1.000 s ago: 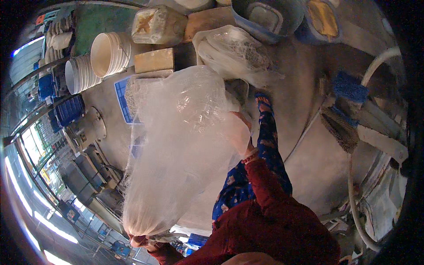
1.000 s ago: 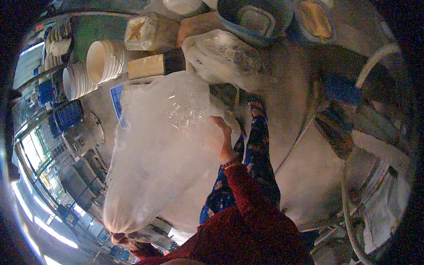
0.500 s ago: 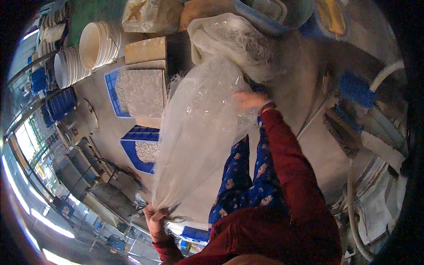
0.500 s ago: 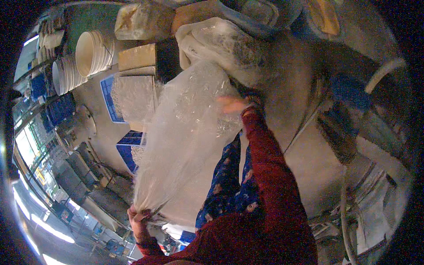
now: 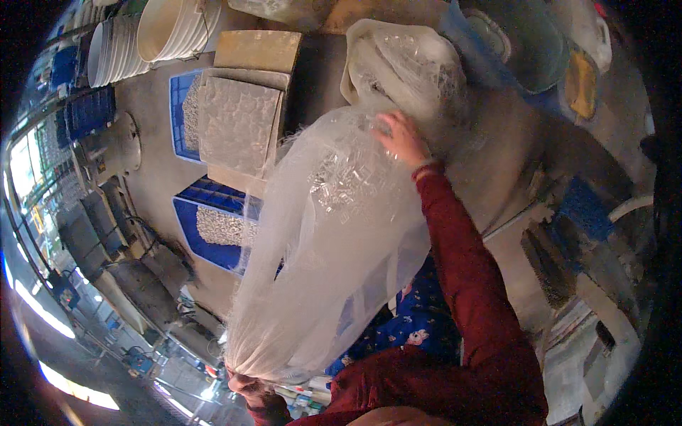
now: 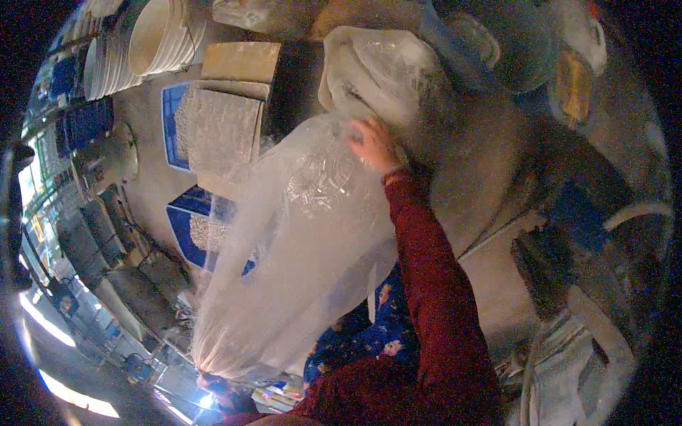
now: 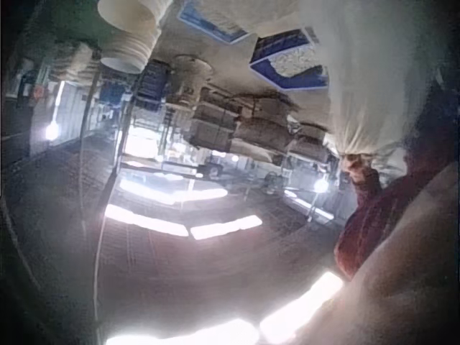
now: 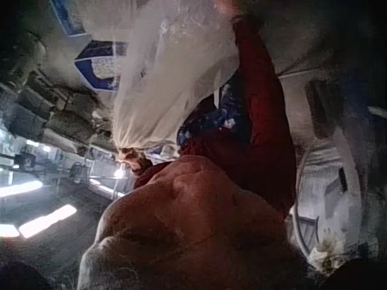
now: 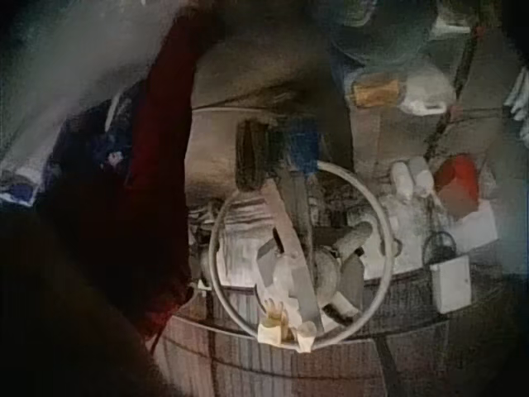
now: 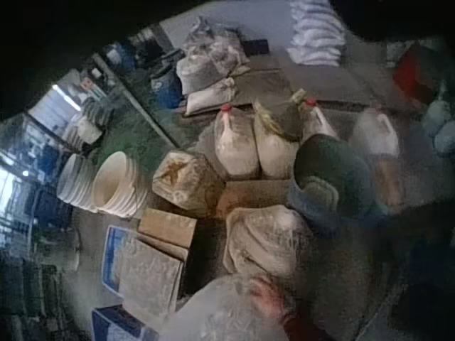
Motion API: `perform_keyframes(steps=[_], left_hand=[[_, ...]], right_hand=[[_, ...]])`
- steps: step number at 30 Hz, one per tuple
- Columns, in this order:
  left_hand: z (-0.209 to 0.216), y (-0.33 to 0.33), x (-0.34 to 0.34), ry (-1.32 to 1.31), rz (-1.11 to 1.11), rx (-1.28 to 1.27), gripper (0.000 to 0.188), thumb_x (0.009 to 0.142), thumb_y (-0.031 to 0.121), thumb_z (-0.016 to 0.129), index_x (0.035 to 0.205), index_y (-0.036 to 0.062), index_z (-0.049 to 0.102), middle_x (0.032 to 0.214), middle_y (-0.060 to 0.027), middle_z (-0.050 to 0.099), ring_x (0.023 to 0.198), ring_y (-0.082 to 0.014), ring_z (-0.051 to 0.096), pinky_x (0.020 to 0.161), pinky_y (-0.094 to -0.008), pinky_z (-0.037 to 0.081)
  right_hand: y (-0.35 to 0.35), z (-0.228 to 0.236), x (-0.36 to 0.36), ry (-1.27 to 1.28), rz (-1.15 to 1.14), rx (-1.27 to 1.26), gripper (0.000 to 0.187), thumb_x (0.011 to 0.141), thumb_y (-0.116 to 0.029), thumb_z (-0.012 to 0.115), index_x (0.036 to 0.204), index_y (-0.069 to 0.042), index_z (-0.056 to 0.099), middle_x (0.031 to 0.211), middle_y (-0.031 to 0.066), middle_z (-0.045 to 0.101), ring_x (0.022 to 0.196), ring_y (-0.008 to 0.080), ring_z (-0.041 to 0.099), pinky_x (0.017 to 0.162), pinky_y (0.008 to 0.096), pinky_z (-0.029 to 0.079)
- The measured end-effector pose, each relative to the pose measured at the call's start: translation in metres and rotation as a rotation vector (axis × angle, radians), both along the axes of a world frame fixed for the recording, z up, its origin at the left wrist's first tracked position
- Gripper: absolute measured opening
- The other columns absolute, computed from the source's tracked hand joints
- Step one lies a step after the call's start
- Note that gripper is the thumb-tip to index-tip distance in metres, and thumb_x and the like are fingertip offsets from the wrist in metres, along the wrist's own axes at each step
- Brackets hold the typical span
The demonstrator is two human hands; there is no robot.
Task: The person handles small metallic parts, transferring them from a plastic bag into a blue bin and then into a larger white bag. They also pour a white granular substance from a plastic jug into the same bag and seal it.
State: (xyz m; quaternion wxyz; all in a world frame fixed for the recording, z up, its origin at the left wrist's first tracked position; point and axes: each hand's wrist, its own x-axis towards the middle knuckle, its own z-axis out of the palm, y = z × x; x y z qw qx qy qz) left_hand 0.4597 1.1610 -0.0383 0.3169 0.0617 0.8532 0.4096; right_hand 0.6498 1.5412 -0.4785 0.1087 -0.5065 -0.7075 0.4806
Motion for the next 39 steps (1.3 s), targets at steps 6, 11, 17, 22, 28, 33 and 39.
perform_keyframes(steps=[6,11,17,22,28,33,39], left_hand=[[-0.020,-0.008,0.002,-0.169,0.131,0.012,0.052,0.067,0.019,0.055,0.114,-0.0033,0.046,0.110,-0.0209,0.054,0.091,-0.0343,0.057,0.075,-0.0466,0.048],[-0.027,-0.015,0.000,-0.240,0.224,0.056,0.056,0.072,0.022,0.051,0.122,-0.0020,0.042,0.117,-0.0229,0.051,0.098,-0.0389,0.054,0.081,-0.0531,0.046],[-0.044,0.034,0.016,-0.708,0.354,0.554,0.057,0.075,0.026,0.052,0.123,-0.0021,0.043,0.117,-0.0216,0.052,0.100,-0.0386,0.055,0.084,-0.0515,0.047],[-0.059,0.103,0.024,-0.616,-0.218,0.298,0.031,0.073,0.009,0.059,0.102,-0.0028,0.059,0.093,-0.0088,0.064,0.081,-0.0179,0.060,0.071,-0.0306,0.048],[-0.056,0.137,0.059,-0.714,-0.116,0.047,0.024,0.070,-0.001,0.061,0.094,-0.0030,0.062,0.084,-0.0005,0.064,0.069,-0.0070,0.055,0.060,-0.0212,0.043],[-0.063,0.171,0.063,-0.205,-0.385,0.496,0.026,0.068,0.008,0.067,0.092,-0.0007,0.062,0.083,-0.0028,0.064,0.068,-0.0121,0.058,0.062,-0.0250,0.046],[-0.033,0.161,0.065,-0.245,-0.121,0.454,0.029,0.067,0.007,0.067,0.093,-0.0004,0.059,0.084,-0.0036,0.063,0.069,-0.0126,0.058,0.064,-0.0258,0.046]], right_hand=[[-0.045,0.047,-0.011,-0.277,0.252,0.310,0.047,0.082,-0.022,0.054,0.127,-0.012,0.045,0.131,0.0107,0.042,0.121,0.0337,0.038,0.096,0.0536,0.031],[-0.071,0.047,-0.027,-0.412,0.367,0.326,0.053,0.081,-0.012,0.049,0.133,-0.010,0.038,0.137,0.0149,0.034,0.124,0.0427,0.032,0.100,0.0536,0.027],[-0.057,0.034,-0.031,-0.578,0.523,0.328,0.041,0.078,-0.019,0.053,0.117,-0.008,0.051,0.131,0.0171,0.042,0.117,0.0424,0.040,0.096,0.0549,0.031],[-0.004,0.008,-0.017,-0.311,0.343,-0.105,0.030,0.071,-0.029,0.059,0.091,-0.006,0.063,0.121,0.0161,0.051,0.106,0.0429,0.048,0.086,0.0580,0.036],[-0.009,-0.018,-0.006,-0.519,0.653,0.141,0.046,0.075,-0.035,0.057,0.114,-0.011,0.056,0.124,0.0164,0.049,0.115,0.0429,0.042,0.089,0.0540,0.040],[-0.031,-0.049,0.000,-0.395,0.424,0.195,0.053,0.077,-0.038,0.057,0.123,-0.013,0.049,0.130,0.0169,0.042,0.117,0.0468,0.037,0.096,0.0526,0.034],[0.005,-0.097,0.020,-0.144,0.187,0.143,0.044,0.070,-0.021,0.065,0.110,-0.007,0.056,0.109,0.0193,0.054,0.107,0.0369,0.047,0.090,0.0432,0.040]])
